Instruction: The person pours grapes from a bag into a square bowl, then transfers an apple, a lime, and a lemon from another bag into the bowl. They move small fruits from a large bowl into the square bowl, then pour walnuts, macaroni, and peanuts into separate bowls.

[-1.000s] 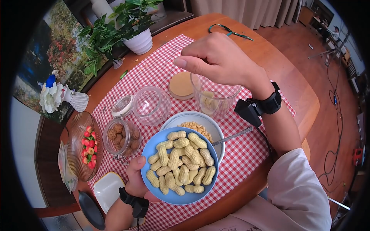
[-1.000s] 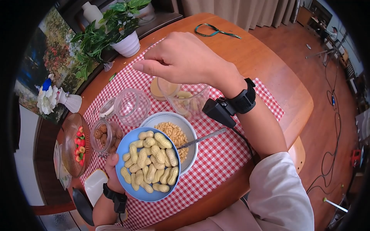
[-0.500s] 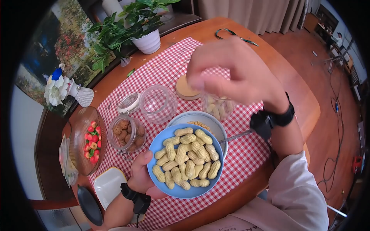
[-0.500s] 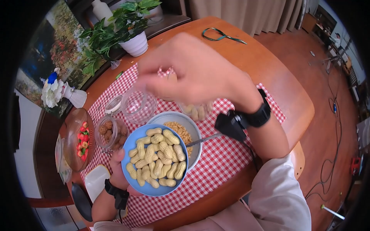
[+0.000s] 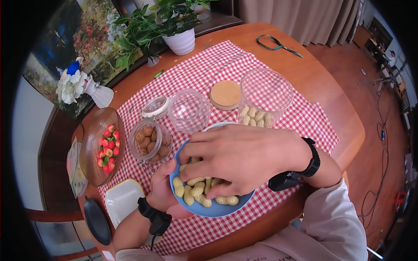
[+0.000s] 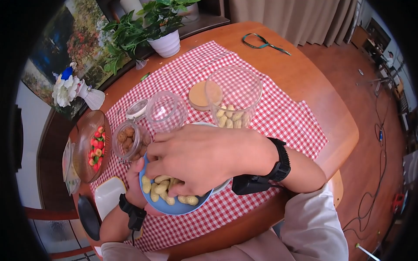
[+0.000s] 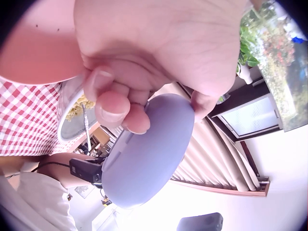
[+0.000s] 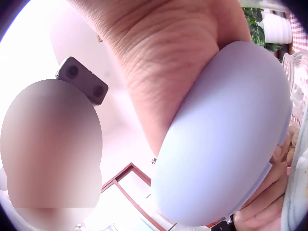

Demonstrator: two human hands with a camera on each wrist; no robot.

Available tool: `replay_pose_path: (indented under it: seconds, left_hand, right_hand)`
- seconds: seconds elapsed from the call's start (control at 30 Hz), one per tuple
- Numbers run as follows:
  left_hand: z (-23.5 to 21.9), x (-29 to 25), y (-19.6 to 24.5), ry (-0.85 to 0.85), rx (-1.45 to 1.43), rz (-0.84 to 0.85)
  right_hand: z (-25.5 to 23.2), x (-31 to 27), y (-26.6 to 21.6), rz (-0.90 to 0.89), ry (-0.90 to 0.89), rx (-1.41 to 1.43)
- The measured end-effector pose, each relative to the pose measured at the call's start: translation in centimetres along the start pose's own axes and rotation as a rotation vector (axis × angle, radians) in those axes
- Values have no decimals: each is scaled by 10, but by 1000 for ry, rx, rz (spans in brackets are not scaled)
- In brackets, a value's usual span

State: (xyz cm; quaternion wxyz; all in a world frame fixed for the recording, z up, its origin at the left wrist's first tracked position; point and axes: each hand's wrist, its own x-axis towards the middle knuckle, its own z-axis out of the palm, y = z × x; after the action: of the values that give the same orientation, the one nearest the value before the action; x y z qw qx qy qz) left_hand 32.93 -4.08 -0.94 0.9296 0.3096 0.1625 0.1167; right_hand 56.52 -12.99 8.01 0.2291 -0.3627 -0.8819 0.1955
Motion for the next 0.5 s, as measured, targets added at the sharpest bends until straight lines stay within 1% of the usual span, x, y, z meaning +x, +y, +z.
replay_pose_path:
  seconds: [0.17, 0.23, 0.27, 0.3, 0.33, 0.37, 0.43, 0.5]
  left_hand:
    - [-7, 0, -1, -51, -115, -18]
    - [-4, -1, -1, 29, -82, -49]
    - [-10, 0, -3, 29, -83, -48]
    - [-20, 0, -7, 42, -107, -84]
    - [-24, 0, -8, 56, -131, -119]
    - [-26, -1, -9, 57, -132, -118]
    - [-24, -1, -8, 57, -124, -132]
    - [-13, -2, -4, 72, -109, -133]
  right_hand:
    - [5, 3, 1, 11, 44, -14]
    - [7, 3, 1, 21, 61, -21]
    - [7, 4, 1, 23, 60, -51]
    - [8, 4, 2, 24, 58, -80]
    - [8, 5, 2, 23, 57, -79]
    - [8, 5, 2, 37, 42, -76]
    - [9, 6, 2, 52, 27, -72]
    - [10, 7, 2, 54, 3, -81]
